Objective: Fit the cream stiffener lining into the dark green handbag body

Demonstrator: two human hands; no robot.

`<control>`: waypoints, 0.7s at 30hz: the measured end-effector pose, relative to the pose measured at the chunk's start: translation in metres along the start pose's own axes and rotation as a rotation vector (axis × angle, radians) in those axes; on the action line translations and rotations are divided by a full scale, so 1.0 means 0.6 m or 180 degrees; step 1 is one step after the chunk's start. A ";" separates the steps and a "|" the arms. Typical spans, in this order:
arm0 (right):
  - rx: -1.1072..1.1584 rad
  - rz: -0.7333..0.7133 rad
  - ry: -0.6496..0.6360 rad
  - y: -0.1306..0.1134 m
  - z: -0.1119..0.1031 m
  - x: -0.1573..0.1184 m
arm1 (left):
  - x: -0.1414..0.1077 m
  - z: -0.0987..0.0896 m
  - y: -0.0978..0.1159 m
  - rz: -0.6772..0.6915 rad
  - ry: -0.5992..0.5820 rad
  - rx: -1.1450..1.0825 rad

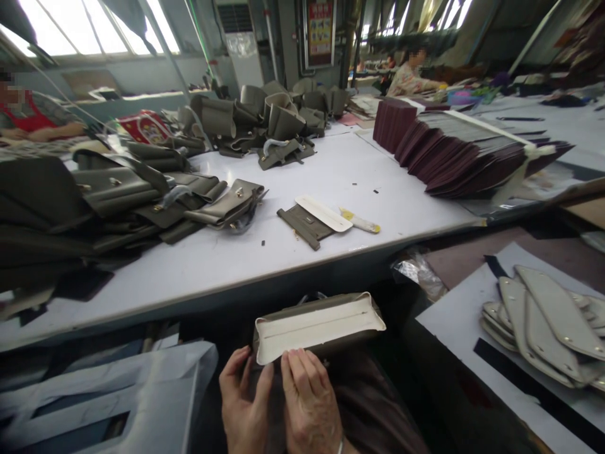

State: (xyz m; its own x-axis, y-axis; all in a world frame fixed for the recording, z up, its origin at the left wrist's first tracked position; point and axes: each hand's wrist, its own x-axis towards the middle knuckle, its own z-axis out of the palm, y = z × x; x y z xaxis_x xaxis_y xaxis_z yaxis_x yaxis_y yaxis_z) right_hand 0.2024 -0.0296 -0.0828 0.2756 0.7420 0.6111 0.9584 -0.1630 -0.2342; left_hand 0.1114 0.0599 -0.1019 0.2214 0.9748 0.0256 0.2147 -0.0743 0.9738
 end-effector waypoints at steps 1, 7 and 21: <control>-0.0006 -0.0044 -0.0005 -0.001 0.002 0.002 | -0.001 0.003 -0.013 -0.0498 0.0019 -0.0377; -0.0163 -0.0196 0.0005 -0.002 0.008 0.005 | -0.003 0.042 -0.048 -0.1370 -0.1031 -0.1069; -0.0413 -0.0108 0.0415 -0.003 0.033 0.021 | -0.086 0.114 -0.055 0.0279 -0.0179 0.0458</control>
State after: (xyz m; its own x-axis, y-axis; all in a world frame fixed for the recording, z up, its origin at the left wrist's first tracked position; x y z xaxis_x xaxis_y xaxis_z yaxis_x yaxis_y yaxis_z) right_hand 0.2024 -0.0071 -0.0896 0.2420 0.6594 0.7118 0.9666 -0.2279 -0.1175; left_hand 0.1581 -0.0025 -0.1511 0.2972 0.9503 0.0925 0.3253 -0.1918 0.9260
